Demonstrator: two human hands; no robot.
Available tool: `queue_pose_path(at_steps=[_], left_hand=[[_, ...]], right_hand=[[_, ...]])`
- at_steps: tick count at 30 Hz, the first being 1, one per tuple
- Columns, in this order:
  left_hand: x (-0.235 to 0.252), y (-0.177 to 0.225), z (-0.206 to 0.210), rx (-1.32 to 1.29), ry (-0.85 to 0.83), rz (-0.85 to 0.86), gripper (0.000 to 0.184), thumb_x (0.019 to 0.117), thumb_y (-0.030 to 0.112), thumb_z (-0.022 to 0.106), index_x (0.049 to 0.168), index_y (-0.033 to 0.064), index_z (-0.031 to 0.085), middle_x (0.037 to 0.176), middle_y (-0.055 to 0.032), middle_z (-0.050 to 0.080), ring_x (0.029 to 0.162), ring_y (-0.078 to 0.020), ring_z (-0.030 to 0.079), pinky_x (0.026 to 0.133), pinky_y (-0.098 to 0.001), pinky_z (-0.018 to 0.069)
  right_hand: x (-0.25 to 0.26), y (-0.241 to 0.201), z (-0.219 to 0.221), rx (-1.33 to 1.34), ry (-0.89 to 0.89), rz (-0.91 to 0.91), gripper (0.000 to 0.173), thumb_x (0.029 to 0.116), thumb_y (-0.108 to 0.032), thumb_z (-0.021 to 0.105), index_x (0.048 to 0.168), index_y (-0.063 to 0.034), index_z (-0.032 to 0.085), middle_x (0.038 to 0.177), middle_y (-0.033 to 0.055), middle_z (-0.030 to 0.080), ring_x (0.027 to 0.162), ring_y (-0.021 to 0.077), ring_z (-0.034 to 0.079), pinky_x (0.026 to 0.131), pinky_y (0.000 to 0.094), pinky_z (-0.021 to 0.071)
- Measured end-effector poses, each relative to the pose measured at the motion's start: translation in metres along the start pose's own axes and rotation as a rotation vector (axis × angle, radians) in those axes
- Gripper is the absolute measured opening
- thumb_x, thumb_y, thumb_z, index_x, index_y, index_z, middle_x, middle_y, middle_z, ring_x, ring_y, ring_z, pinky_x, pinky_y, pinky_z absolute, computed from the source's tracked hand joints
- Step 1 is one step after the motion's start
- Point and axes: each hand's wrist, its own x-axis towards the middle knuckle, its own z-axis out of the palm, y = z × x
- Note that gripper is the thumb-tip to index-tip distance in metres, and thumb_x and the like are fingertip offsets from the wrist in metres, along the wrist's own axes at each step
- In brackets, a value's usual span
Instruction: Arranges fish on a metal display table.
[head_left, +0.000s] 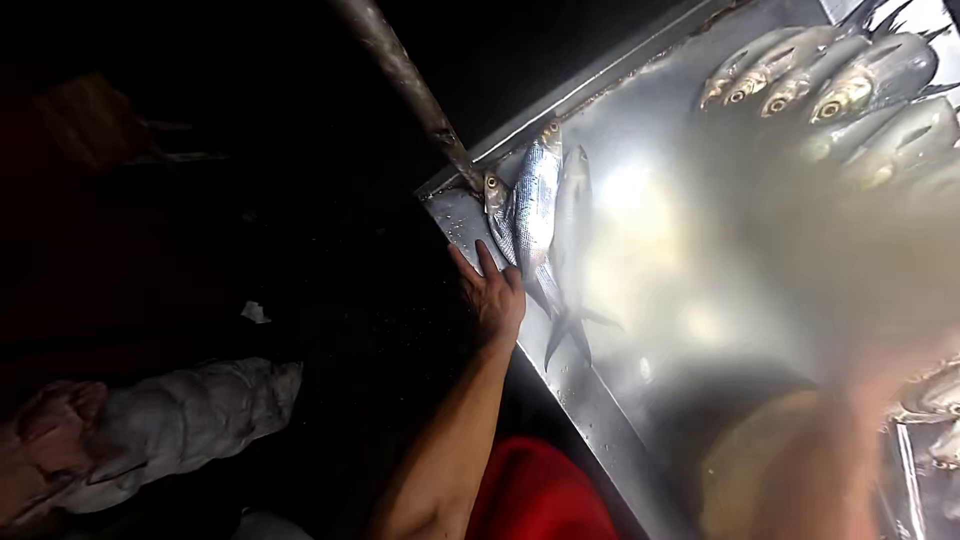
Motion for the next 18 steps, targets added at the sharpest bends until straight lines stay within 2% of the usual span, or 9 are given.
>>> queue_pose_path(at_steps=[1,3,5,7,8,12,14,16,18], left_hand=[[0.001,0.0,0.0,0.002,0.003,0.0,0.071,0.0994,0.041,0.047,0.164,0.0192,0.027,0.172,-0.0187,-0.008,0.148,-0.0447,0.03,0.111,-0.0613,0.0352],[0.001,0.001,-0.001,0.012,-0.01,-0.005,0.072,0.0987,0.04,0.048,0.164,0.0189,0.027,0.171,-0.0199,-0.008,0.147,-0.0453,0.032,0.11,-0.0613,0.0354],[0.001,0.001,-0.002,0.017,-0.013,-0.005,0.072,0.0983,0.04,0.049,0.164,0.0181,0.028,0.171,-0.0205,-0.006,0.145,-0.0462,0.033,0.11,-0.0616,0.0355],[0.003,0.0,-0.004,-0.007,-0.012,-0.002,0.072,0.0983,0.039,0.05,0.163,0.0176,0.029,0.171,-0.0206,-0.004,0.147,-0.0477,0.03,0.112,-0.063,0.0333],[0.003,0.0,-0.006,-0.019,-0.016,-0.003,0.072,0.0983,0.04,0.051,0.163,0.0169,0.029,0.171,-0.0215,-0.002,0.148,-0.0491,0.029,0.112,-0.0645,0.0327],[-0.001,0.001,-0.009,-0.067,-0.029,0.014,0.073,0.0992,0.041,0.05,0.163,0.0142,0.029,0.171,-0.0226,-0.002,0.15,-0.0496,0.025,0.115,-0.0628,0.031],[0.0,0.002,-0.012,-0.058,-0.019,0.036,0.073,0.0992,0.042,0.05,0.162,0.0108,0.03,0.17,-0.0241,-0.002,0.149,-0.0498,0.028,0.114,-0.0588,0.034],[0.0,0.003,-0.013,-0.04,-0.037,0.052,0.075,0.0997,0.045,0.05,0.162,0.0079,0.03,0.17,-0.0256,-0.004,0.148,-0.05,0.03,0.113,-0.0569,0.0361],[-0.001,0.001,-0.02,-0.043,-0.105,0.056,0.077,0.0994,0.048,0.05,0.162,0.0077,0.028,0.17,-0.0256,-0.008,0.148,-0.0498,0.028,0.112,-0.0586,0.0352]], right_hand=[[-0.015,-0.041,0.038,0.09,-0.168,-0.005,0.07,0.0959,-0.022,0.069,0.149,0.0118,0.038,0.145,0.0298,0.051,0.133,0.0282,0.055,0.109,0.0353,0.0477],[-0.038,-0.105,0.116,0.242,-0.485,0.13,0.08,0.0969,-0.026,0.07,0.158,0.0021,0.026,0.147,0.0265,0.049,0.128,0.0308,0.056,0.104,0.0421,0.0502],[-0.051,-0.144,0.188,0.182,-0.668,0.174,0.103,0.0851,-0.048,0.079,0.163,-0.0124,0.022,0.15,0.0255,0.048,0.131,0.0397,0.054,0.104,0.0572,0.0492],[-0.052,-0.172,0.24,0.016,-0.734,0.143,0.121,0.0709,-0.062,0.085,0.164,-0.0169,0.023,0.146,0.0313,0.048,0.129,0.0501,0.051,0.098,0.0684,0.0484],[-0.05,-0.176,0.253,-0.03,-0.74,0.147,0.124,0.0689,-0.065,0.086,0.164,-0.0173,0.023,0.145,0.0316,0.048,0.128,0.0507,0.051,0.097,0.069,0.0485],[-0.041,-0.151,0.248,0.103,-0.757,0.22,0.106,0.0726,-0.043,0.088,0.158,-0.0113,0.034,0.127,0.0274,0.063,0.112,0.0436,0.065,0.092,0.0639,0.0544],[-0.05,-0.159,0.241,-0.001,-0.775,0.183,0.114,0.0698,-0.038,0.088,0.163,-0.0165,0.025,0.138,0.0298,0.055,0.121,0.0485,0.058,0.091,0.0678,0.0523],[-0.063,-0.169,0.239,-0.155,-0.798,0.14,0.134,0.0636,-0.038,0.093,0.166,-0.0259,0.008,0.15,0.0296,0.039,0.133,0.0508,0.045,0.089,0.0697,0.0509],[-0.075,-0.168,0.24,-0.213,-0.766,0.112,0.141,0.0599,-0.038,0.095,0.166,-0.0304,0.003,0.153,0.0287,0.036,0.136,0.0508,0.041,0.089,0.0693,0.0507]])
